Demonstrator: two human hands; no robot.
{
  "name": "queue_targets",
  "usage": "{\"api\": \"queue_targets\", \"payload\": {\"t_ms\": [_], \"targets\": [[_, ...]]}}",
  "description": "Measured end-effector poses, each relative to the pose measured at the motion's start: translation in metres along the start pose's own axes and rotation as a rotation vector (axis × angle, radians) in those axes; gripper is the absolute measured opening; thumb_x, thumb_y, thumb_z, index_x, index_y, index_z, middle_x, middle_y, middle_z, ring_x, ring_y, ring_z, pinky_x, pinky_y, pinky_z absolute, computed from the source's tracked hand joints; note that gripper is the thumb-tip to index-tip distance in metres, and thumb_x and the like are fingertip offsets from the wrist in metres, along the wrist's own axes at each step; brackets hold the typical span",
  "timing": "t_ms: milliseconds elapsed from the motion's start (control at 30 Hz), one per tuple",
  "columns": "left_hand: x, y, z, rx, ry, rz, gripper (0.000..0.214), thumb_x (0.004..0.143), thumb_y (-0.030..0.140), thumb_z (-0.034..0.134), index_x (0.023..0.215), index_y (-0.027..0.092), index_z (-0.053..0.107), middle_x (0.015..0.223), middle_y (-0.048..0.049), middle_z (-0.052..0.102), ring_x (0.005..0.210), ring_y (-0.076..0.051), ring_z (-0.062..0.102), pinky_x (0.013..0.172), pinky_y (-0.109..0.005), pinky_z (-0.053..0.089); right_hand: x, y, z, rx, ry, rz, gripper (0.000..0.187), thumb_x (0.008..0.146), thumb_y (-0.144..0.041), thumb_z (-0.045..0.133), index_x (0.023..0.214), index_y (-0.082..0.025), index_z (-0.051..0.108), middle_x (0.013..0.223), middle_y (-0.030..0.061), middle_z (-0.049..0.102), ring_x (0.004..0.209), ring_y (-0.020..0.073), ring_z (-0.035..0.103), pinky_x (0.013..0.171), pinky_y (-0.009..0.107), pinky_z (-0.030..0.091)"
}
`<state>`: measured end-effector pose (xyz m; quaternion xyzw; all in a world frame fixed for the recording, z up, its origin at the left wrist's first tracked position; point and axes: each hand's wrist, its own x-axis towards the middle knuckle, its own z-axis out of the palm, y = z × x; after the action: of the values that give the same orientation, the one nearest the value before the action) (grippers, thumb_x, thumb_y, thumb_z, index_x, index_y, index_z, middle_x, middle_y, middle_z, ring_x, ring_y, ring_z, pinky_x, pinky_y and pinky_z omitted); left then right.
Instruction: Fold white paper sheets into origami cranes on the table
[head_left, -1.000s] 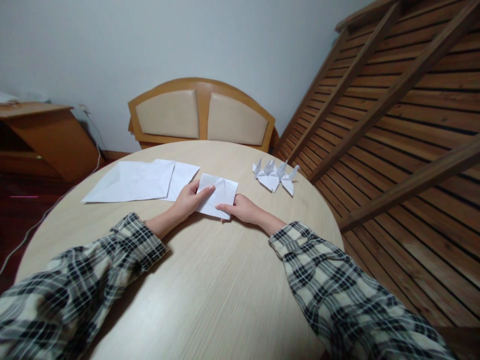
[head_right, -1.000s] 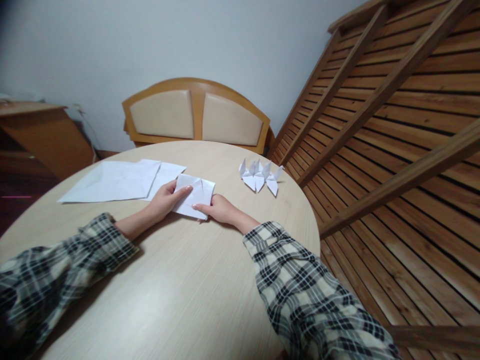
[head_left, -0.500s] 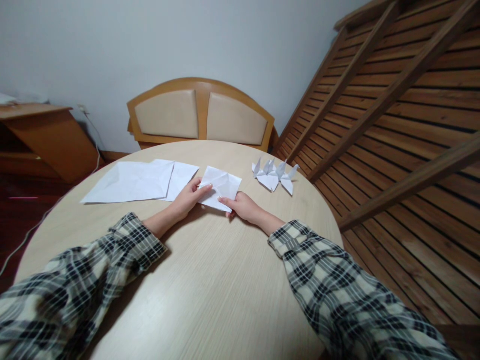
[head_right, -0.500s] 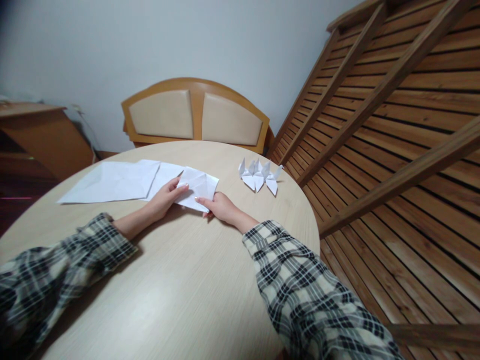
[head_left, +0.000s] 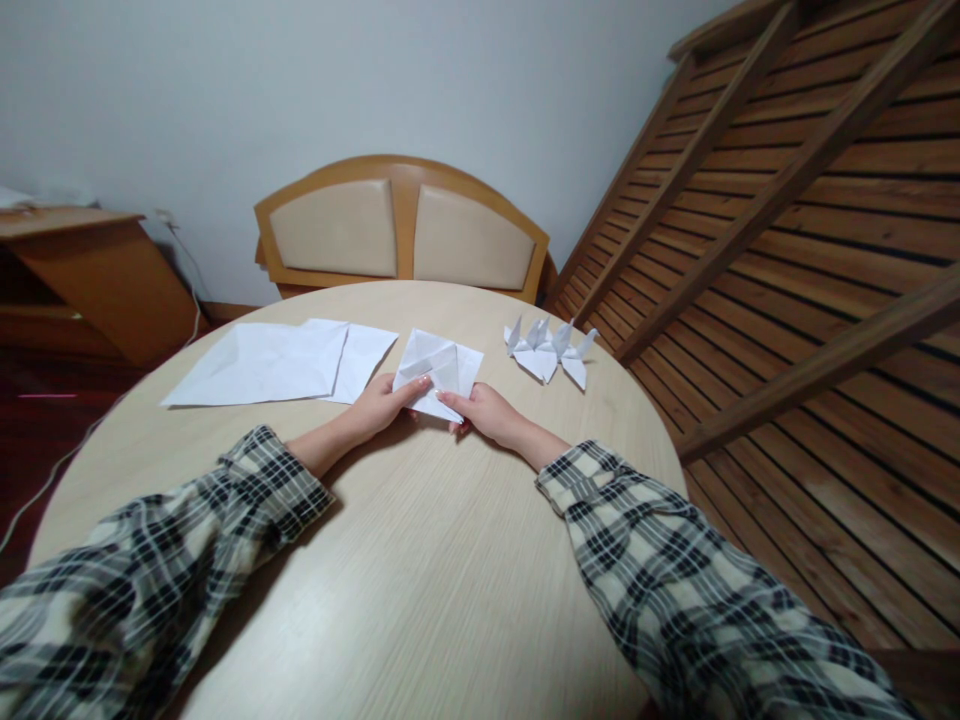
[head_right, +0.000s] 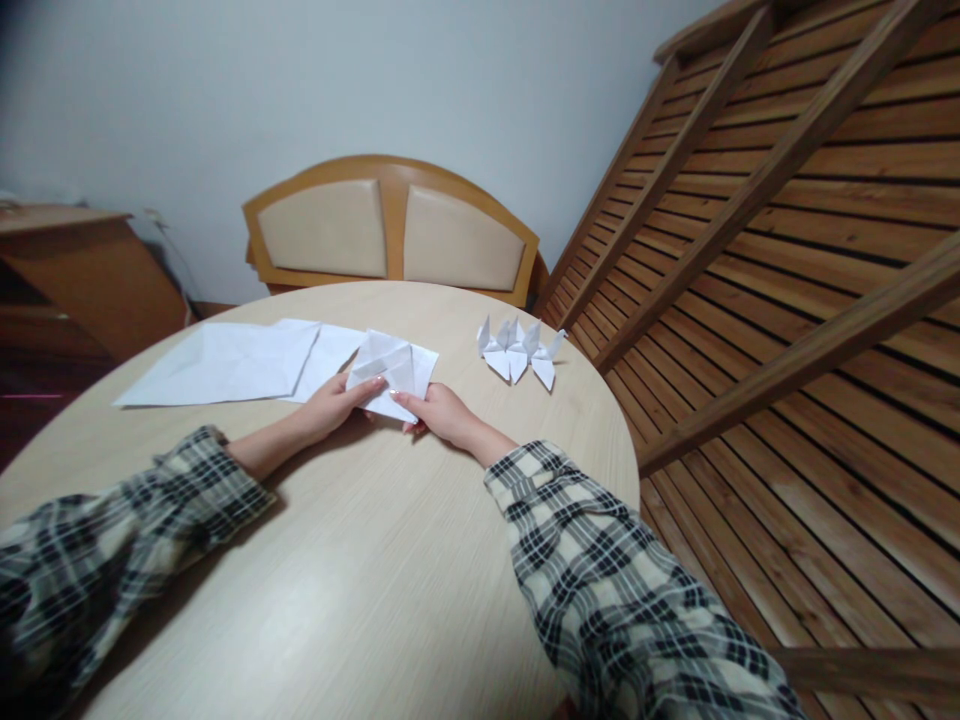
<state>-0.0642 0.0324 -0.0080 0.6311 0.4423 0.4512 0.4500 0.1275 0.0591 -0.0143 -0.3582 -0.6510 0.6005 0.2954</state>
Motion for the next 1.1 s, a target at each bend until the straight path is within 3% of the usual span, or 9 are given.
{"api": "queue_targets", "payload": {"t_ms": [200,333,533,767,1100], "targets": [[0.001,-0.005,-0.001,0.031,0.105,0.013,0.041,0.084,0.053,0.060,0.071,0.014,0.062,0.064,-0.0039,0.060,0.057,-0.014,0.050,0.052,-0.025,0.040,-0.001,-0.004,-0.002,-0.096,-0.073,0.014,0.047,0.091,-0.046,0.058,0.058,-0.012,0.060,0.052,0.0038,0.060,0.045,0.0073,0.052,0.047,0.020,0.044],[0.001,-0.003,-0.001,0.060,0.120,0.006,0.042,0.085,0.053,0.058,0.067,0.015,0.061,0.061,-0.0035,0.059,0.056,-0.014,0.051,0.052,-0.025,0.040,0.000,-0.004,-0.002,-0.110,-0.064,0.022,0.051,0.089,-0.052,0.060,0.056,-0.012,0.060,0.050,0.0040,0.060,0.045,0.0077,0.051,0.046,0.020,0.043],[0.000,0.004,0.000,0.120,0.141,-0.030,0.058,0.094,0.057,0.036,0.059,0.017,0.059,0.053,-0.0041,0.059,0.051,-0.015,0.052,0.054,-0.028,0.041,-0.002,-0.004,-0.004,-0.174,-0.075,-0.025,0.054,0.090,-0.051,0.057,0.051,-0.013,0.059,0.046,0.0030,0.057,0.042,0.0069,0.047,0.044,0.019,0.042],[-0.001,0.004,-0.002,0.201,0.163,0.006,0.063,0.092,0.063,0.037,0.054,0.018,0.058,0.052,-0.0047,0.060,0.053,-0.017,0.052,0.056,-0.029,0.039,-0.002,-0.005,-0.005,-0.152,-0.081,-0.035,0.052,0.092,-0.046,0.056,0.051,-0.014,0.058,0.045,0.0027,0.057,0.041,0.0068,0.048,0.044,0.018,0.041],[0.000,0.009,-0.001,0.189,0.230,0.011,0.057,0.093,0.061,0.037,0.065,0.018,0.059,0.062,-0.0054,0.064,0.062,-0.019,0.055,0.062,-0.030,0.045,0.002,-0.001,-0.005,-0.087,-0.092,-0.010,0.050,0.089,-0.048,0.060,0.057,-0.011,0.063,0.052,0.0052,0.062,0.047,0.0073,0.053,0.048,0.019,0.047]]}}
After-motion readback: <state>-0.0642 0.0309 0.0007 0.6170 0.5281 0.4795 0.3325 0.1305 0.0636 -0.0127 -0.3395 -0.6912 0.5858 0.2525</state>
